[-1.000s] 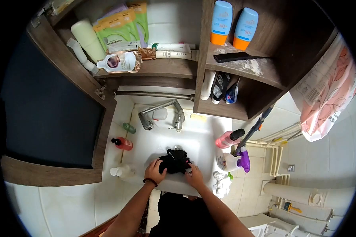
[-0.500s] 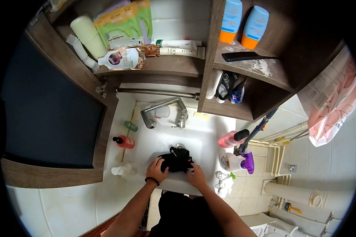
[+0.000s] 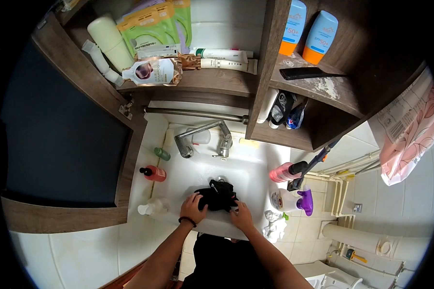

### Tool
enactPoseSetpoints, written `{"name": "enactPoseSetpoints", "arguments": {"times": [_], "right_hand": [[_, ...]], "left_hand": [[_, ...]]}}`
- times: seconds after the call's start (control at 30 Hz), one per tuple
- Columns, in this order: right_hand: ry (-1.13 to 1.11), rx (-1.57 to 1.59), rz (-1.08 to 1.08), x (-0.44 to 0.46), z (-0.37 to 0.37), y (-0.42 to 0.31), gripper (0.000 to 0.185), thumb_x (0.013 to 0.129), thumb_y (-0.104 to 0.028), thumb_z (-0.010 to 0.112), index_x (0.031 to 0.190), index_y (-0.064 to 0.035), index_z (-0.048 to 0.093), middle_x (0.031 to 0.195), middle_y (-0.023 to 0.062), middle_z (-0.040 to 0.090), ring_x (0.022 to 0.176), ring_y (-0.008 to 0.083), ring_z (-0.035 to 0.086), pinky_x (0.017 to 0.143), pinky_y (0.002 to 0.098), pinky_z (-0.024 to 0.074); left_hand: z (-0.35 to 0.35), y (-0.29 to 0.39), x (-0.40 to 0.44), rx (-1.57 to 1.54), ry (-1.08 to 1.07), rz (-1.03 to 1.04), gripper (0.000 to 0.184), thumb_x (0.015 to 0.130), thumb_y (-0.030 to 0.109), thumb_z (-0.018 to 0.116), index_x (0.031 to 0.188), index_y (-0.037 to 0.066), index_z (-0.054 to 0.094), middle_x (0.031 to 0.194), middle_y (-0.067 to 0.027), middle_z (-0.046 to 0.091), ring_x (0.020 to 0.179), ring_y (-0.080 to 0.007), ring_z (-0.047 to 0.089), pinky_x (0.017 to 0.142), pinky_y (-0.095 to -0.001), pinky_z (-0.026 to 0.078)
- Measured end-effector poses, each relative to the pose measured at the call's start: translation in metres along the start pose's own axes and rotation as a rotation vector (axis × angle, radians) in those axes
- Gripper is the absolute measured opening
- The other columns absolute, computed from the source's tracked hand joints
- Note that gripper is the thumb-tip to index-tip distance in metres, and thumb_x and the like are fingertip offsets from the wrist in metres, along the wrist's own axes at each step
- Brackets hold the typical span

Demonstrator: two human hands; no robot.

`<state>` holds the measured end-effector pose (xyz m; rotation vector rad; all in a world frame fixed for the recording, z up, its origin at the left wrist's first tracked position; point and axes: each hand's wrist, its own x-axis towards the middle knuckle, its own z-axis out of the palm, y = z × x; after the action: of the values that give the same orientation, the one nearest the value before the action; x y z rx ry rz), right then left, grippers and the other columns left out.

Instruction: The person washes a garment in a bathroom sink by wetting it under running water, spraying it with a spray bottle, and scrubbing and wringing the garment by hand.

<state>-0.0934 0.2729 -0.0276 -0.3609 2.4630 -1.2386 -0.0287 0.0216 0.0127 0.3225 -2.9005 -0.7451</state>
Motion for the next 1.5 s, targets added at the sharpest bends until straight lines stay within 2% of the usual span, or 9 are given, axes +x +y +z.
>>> {"name": "enactPoseSetpoints", "arguments": {"times": [0.23,0.3,0.8,0.9,1.0,1.1,1.5], "right_hand": [[0.01,-0.011,-0.006,-0.0005,-0.0009,-0.0022,0.053,0.086,-0.01,0.075,0.134,0.0025,0.057,0.123,0.0217,0.064,0.093,0.0321,0.072,0.085,0.0417,0.0575],[-0.002,0.031,0.01,-0.0004,-0.0011,-0.0024,0.053,0.086,-0.011,0.074,0.135,-0.0005,0.057,0.121,0.0217,0.062,0.095,0.0343,0.069,0.086,0.0446,0.0556],[0.012,-0.011,-0.004,0.0008,0.0002,0.0003,0.051,0.085,-0.009,0.074,0.132,0.0013,0.057,0.123,0.0216,0.064,0.091,0.0317,0.073,0.083,0.0422,0.0578],[-0.007,0.025,0.019,0.0001,0.0007,0.002,0.052,0.087,-0.01,0.074,0.135,-0.001,0.056,0.122,0.0211,0.062,0.095,0.0329,0.069,0.086,0.0439,0.0562],[0.022,0.014,-0.005,0.0005,0.0013,0.0013,0.049,0.086,-0.009,0.074,0.131,0.0004,0.058,0.122,0.0205,0.065,0.091,0.0314,0.073,0.082,0.0424,0.0575],[-0.011,0.014,0.016,0.0001,-0.0018,-0.0009,0.052,0.087,-0.009,0.074,0.135,0.0,0.056,0.123,0.0213,0.063,0.095,0.0329,0.07,0.086,0.0439,0.0565],[-0.003,0.012,0.02,0.0004,-0.0028,-0.003,0.052,0.087,-0.011,0.074,0.135,-0.0001,0.056,0.123,0.0213,0.063,0.095,0.0339,0.07,0.085,0.0436,0.0564]], "left_hand": [[-0.001,0.0013,-0.0003,0.011,-0.013,-0.016,0.047,0.083,0.03,0.076,0.123,0.007,0.064,0.136,-0.0136,0.061,0.125,-0.0345,0.059,0.103,-0.0466,0.05],[-0.0011,0.0009,-0.0002,0.005,-0.027,-0.016,0.046,0.085,0.031,0.075,0.123,0.008,0.065,0.137,-0.015,0.06,0.127,-0.0351,0.058,0.103,-0.0476,0.05],[0.0013,0.0004,-0.0014,0.028,-0.035,-0.036,0.046,0.086,0.032,0.074,0.124,0.008,0.064,0.139,-0.014,0.06,0.129,-0.0338,0.056,0.104,-0.0477,0.049],[0.0003,0.0014,-0.0002,0.038,-0.057,-0.052,0.047,0.086,0.033,0.074,0.124,0.008,0.064,0.139,-0.014,0.06,0.129,-0.0337,0.056,0.104,-0.0479,0.048],[0.0009,0.0009,-0.0002,0.037,-0.054,-0.053,0.047,0.086,0.033,0.074,0.124,0.009,0.064,0.139,-0.0138,0.06,0.129,-0.0335,0.056,0.104,-0.0477,0.048],[0.0002,0.0019,-0.0003,0.025,-0.047,-0.052,0.047,0.086,0.033,0.074,0.124,0.009,0.064,0.139,-0.0134,0.06,0.13,-0.0331,0.056,0.105,-0.0476,0.047],[0.0008,0.0018,-0.0004,0.032,-0.047,-0.056,0.047,0.086,0.033,0.074,0.125,0.009,0.064,0.139,-0.013,0.059,0.13,-0.0327,0.055,0.105,-0.0474,0.048]]}}
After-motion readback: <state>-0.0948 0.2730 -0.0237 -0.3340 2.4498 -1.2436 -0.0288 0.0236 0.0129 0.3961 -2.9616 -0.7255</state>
